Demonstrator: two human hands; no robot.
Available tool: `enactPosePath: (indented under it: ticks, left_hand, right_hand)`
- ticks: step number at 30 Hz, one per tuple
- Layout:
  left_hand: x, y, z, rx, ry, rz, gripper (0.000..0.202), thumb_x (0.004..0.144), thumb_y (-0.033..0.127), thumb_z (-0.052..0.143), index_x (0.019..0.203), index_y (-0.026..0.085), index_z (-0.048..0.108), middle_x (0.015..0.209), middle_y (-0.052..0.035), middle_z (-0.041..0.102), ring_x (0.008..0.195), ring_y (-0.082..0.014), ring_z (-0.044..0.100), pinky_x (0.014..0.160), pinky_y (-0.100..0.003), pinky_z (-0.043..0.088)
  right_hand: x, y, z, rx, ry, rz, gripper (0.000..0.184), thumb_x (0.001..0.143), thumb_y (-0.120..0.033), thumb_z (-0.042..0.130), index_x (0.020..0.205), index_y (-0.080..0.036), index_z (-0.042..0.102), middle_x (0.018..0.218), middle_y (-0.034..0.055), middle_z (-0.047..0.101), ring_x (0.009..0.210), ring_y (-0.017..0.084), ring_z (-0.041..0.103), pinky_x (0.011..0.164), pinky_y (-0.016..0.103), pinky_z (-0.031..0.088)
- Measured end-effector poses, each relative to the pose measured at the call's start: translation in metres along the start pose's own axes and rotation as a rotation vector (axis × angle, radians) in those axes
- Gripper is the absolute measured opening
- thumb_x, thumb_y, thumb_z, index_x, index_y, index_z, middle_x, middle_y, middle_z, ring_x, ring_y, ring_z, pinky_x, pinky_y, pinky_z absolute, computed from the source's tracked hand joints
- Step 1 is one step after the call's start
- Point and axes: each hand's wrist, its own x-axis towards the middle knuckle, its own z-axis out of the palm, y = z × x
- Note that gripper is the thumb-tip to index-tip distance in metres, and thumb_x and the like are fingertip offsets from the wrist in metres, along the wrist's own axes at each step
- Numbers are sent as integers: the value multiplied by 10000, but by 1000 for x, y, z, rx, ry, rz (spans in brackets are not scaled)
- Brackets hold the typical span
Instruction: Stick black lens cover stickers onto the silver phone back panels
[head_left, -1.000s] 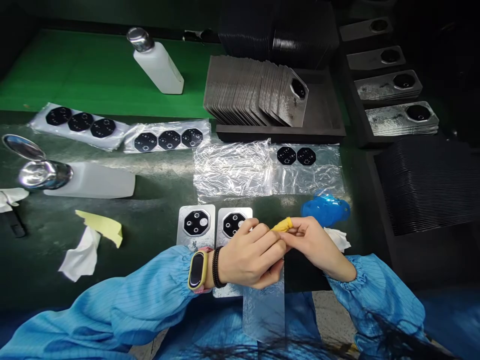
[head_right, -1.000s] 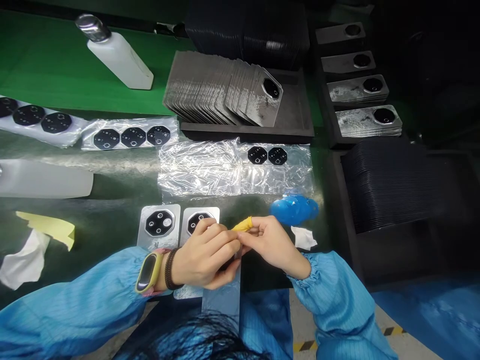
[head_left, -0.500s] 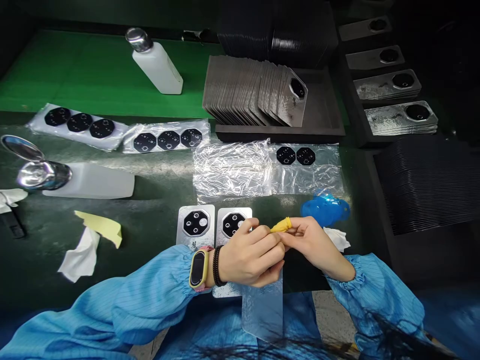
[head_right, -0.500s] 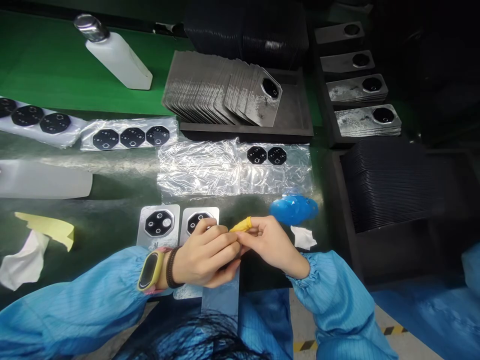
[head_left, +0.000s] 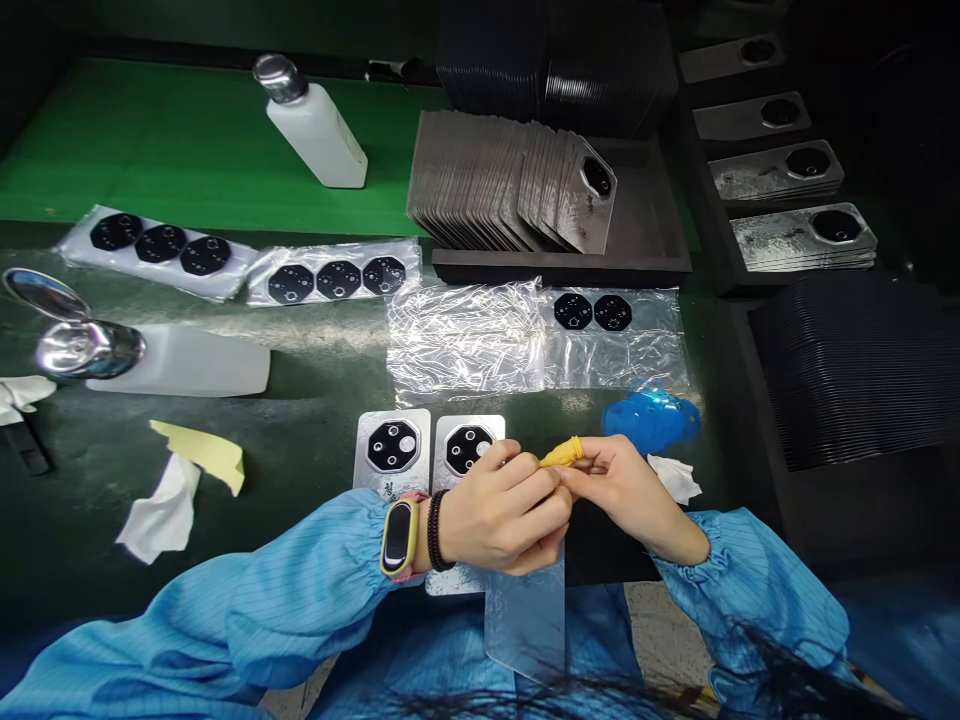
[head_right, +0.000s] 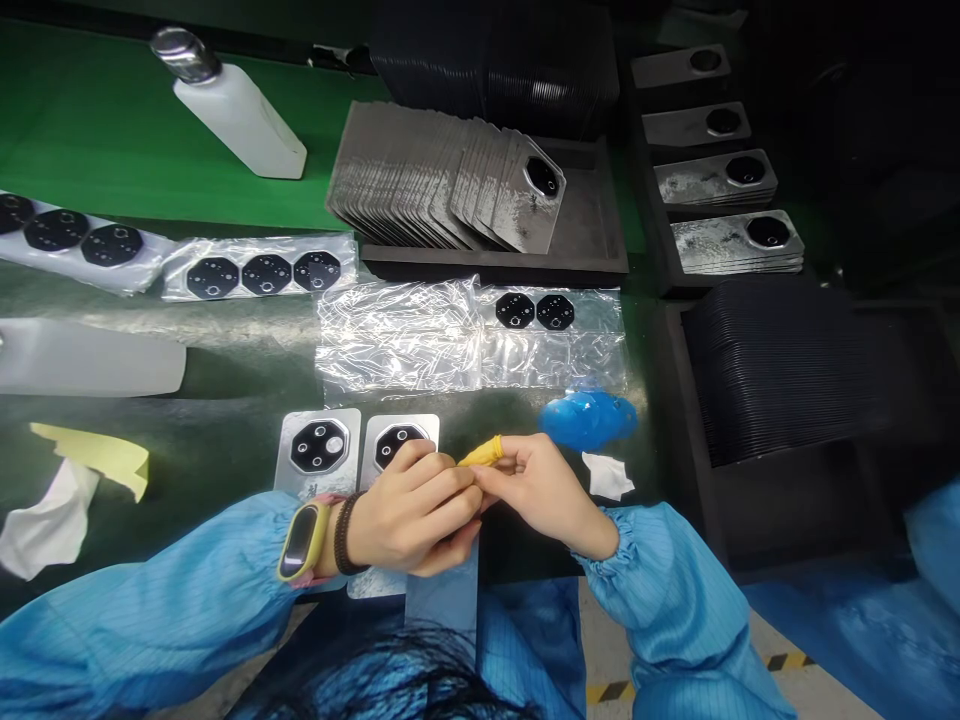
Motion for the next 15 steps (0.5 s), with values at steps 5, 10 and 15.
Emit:
enactPosePath:
  ticks: [5, 10, 15]
  left_hand:
    - [-1, 0, 0, -10, -4, -1, 138, 825, 139, 441, 760, 167, 559, 680, -19, 607, 592, -156, 454, 608, -325, 347]
    - [-3, 0, 0, -10, -26, 3, 136, 823, 147, 469, 727, 178, 561, 696, -18, 611, 602, -157, 470, 628, -328, 349]
    - [-3, -1, 2, -2, -12, 29, 158, 830, 138, 444, 742, 167, 572, 682, -14, 633, 600, -150, 494, 636, -326, 352]
  right_hand:
    - [-1, -2, 0, 4, 6, -7, 259, 664, -401, 746, 715, -156, 679, 671, -2, 677, 627, 125, 628, 619, 268, 545]
    - [-1, -2, 0, -3, 5, -8, 266, 660, -413, 749, 706, -162, 675, 662, -5, 675, 613, 128, 627, 620, 279, 549]
    - [0, -2, 0, -13, 5, -14, 269, 663, -416, 746, 707, -160, 675, 668, 0, 678, 616, 132, 630, 626, 283, 551]
